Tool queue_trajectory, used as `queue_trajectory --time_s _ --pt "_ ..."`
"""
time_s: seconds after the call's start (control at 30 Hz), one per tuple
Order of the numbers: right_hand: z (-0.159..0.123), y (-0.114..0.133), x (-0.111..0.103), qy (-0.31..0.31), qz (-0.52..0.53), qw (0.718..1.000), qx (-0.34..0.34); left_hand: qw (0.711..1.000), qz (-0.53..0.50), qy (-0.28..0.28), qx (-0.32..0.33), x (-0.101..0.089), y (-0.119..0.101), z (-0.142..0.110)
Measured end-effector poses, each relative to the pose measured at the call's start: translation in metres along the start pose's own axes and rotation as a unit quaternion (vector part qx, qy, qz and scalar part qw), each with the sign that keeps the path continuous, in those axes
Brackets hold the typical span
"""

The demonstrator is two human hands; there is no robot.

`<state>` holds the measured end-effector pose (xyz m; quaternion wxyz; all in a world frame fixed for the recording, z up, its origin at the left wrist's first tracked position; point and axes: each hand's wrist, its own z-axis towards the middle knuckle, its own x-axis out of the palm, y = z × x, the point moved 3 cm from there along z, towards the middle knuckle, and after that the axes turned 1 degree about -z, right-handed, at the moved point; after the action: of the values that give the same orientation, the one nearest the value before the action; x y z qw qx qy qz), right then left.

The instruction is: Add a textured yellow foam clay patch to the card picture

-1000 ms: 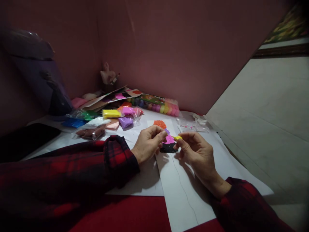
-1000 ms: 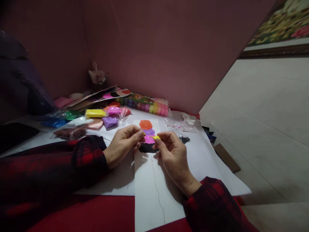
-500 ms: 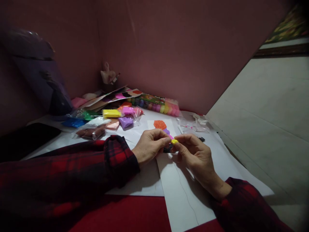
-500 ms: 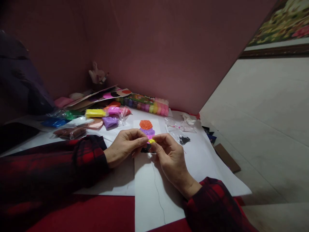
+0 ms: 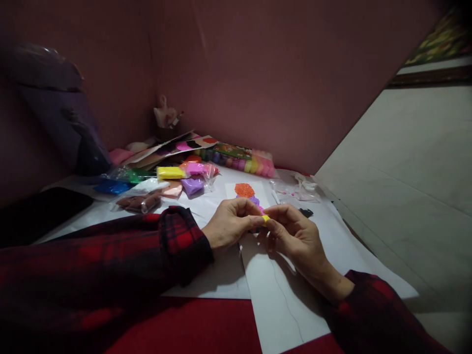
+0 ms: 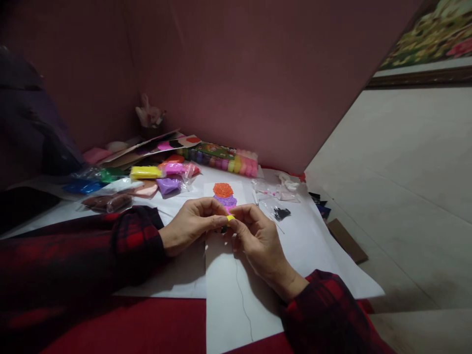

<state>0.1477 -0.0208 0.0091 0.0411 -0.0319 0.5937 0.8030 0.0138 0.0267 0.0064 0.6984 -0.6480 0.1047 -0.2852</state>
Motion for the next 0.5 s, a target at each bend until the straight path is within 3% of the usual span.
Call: queue_trajectory --time_s 0.13,0.3,0.5 --pt "-0.0006 -0.0006 -0.0014 -0.006 -0.005 1.000 0.016 0.999 -0.001 -0.048 0.001 -0.0029 -0.0001 0.0007" --pt "-0.0007 0.0018 -0.0002 0.005 -0.001 1.000 -0.001 1.000 -0.030 0.007 -0.007 -0.0002 0.0022 -0.0005" --pt "-0.0004 0.0011 -0.0022 -0.023 0.012 0.999 0.022 0.998 -0.017 -0.040 -0.037 -0.0039 0.0024 -0.0002"
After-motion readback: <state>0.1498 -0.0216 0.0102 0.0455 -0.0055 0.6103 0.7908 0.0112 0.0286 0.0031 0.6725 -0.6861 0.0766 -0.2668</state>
